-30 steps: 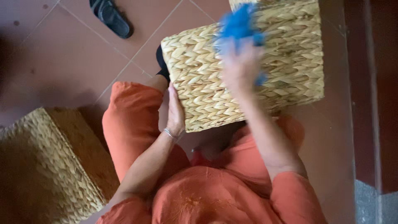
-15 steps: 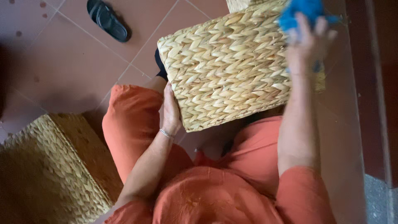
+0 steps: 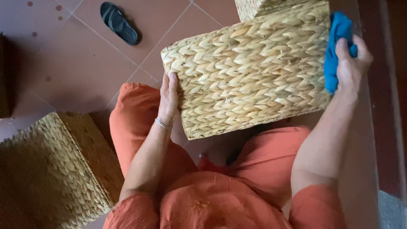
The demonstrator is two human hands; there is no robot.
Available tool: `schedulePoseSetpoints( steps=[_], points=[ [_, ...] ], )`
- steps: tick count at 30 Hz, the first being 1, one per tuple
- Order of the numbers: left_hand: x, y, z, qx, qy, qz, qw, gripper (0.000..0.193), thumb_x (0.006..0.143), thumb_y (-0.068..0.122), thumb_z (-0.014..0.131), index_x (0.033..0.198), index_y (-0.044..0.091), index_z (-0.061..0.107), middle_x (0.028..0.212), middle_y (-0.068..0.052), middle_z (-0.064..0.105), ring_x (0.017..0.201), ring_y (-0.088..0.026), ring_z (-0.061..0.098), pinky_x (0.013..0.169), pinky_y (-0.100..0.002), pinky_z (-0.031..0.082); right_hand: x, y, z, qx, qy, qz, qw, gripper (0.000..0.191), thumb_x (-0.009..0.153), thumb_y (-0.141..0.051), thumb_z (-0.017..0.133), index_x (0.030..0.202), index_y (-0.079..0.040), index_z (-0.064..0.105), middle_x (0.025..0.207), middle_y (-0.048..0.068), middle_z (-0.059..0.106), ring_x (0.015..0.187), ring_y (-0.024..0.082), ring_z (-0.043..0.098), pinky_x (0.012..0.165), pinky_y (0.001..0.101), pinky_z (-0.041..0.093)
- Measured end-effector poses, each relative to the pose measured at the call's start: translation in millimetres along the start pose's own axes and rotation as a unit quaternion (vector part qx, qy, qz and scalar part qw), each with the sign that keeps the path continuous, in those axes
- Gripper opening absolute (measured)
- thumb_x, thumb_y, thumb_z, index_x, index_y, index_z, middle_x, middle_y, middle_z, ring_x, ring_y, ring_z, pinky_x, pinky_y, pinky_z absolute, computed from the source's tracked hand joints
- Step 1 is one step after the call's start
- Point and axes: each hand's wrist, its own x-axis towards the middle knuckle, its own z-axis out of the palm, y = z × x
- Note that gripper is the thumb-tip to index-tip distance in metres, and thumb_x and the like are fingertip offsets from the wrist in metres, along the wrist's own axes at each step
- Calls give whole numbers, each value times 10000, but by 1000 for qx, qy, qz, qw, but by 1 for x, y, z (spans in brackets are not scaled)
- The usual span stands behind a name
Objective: The person sits on the tiled floor and wipes woven water-hyacinth storage baskets one at a time with a blue cloth, turning each basket to clean its sides, top and interior, then sets it aside and takes the next basket.
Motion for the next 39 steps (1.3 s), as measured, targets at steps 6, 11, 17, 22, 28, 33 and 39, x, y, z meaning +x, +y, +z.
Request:
schedulePoseSetpoints(
  steps=[6,11,17,22,28,33,39],
  points=[
    [-48,27,5,-41,-14,97,994,552,1111,322,464,1577,52,344,1537,-102,491,1393,-195,482,1177,-356,412,-33,-10,-30,164,9,-57,985,384,1176,-174,709,1499,5,603,1409,93,652,1251,186,607,1158,335,486],
    [-76,52,21,-11,-26,192,981,541,1132,248,493,1589,-1,347,1567,-116,456,1438,-206,437,1228,-352,346,-48,-30,-37,223,51,-94,969,379,1164,-168,652,1498,-7,577,1459,105,635,1321,204,606,1218,350,461],
    [-97,68,31,122,0,181,976,562,1114,224,492,1584,-4,285,1570,-136,432,1451,-217,419,1227,-361,329,-53,-37,-53,114,83,-76,987,358,1197,-174,659,1497,9,595,1443,114,642,1309,214,602,1204,378,464],
    [-92,44,21,104,-4,253,962,634,1141,348,494,1624,18,248,1596,-111,394,1473,-202,395,1259,-365,323,-54,-3,-59,211,88,-135,964,401,1225,-196,644,1562,-14,525,1501,140,604,1328,244,568,1173,385,441],
    [-53,-10,-2,-42,-28,302,952,649,1063,453,571,1506,66,296,1474,-84,416,1366,-189,439,1182,-383,380,-42,45,-21,436,38,-57,897,558,1169,-326,618,1603,-31,428,1559,140,552,1410,294,546,1239,434,436],
    [-47,-22,-10,58,84,175,979,598,1010,375,521,1482,19,430,1291,-135,472,959,-205,377,884,-379,344,-42,51,-9,339,45,81,936,554,1090,-354,653,1506,-41,465,1465,126,602,1338,279,608,1165,433,518],
    [-54,13,13,115,-29,258,959,754,1005,320,577,1553,46,139,1429,-157,380,1280,-284,506,1108,-457,446,-50,17,-26,171,180,45,968,466,1093,-281,715,1456,-27,569,1353,141,645,1220,268,627,1072,425,540]
  ],
)
